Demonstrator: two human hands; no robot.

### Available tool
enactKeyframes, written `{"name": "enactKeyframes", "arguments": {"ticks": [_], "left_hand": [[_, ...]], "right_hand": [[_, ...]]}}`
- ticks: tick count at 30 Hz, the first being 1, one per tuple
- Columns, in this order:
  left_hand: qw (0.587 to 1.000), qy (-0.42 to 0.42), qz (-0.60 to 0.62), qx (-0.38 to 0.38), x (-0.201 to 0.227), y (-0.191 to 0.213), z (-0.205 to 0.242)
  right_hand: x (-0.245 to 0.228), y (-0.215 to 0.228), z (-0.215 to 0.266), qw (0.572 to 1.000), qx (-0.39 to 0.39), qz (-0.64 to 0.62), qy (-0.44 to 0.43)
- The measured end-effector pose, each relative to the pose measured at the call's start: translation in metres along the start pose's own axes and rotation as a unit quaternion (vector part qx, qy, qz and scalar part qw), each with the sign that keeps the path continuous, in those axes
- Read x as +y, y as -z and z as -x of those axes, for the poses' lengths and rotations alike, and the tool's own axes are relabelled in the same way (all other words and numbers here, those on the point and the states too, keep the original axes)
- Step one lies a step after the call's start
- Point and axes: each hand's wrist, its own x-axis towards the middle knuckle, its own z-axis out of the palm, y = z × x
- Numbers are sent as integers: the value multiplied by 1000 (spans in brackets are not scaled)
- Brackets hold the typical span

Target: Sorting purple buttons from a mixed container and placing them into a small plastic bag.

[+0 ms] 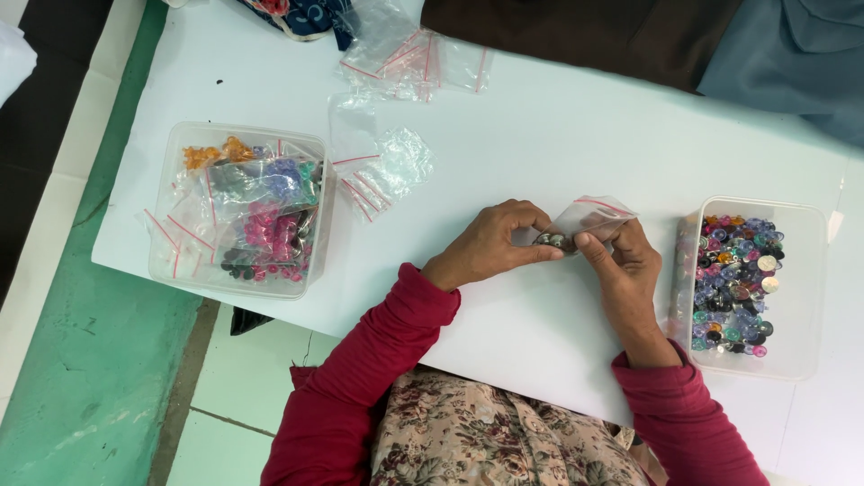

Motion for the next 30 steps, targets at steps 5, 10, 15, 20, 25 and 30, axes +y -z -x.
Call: {"name": "enactKeyframes", "arguments": {"ticks": [5, 10, 15, 20, 25, 30], "left_hand": [[994, -51, -95, 27, -20, -8, -1], [969, -70, -234, 41, -30, -12, -3], [986, -61, -156, 26, -18, -6, -2], [988, -46, -146, 2, -15, -6, 0], [987, -40, -151, -25, -10, -11, 1], [983, -61, -173, -20, -8, -13, 1]], "right_hand": [[19, 4, 4, 999, -8, 18, 28], [29, 6, 4, 997, -19, 76, 27], [23, 5, 4, 999, -13, 27, 43], [31, 12, 3, 999, -9, 1, 38], [31, 7, 6, 999, -25, -14, 39], [33, 8, 5, 998, -31, -31, 43]]}}
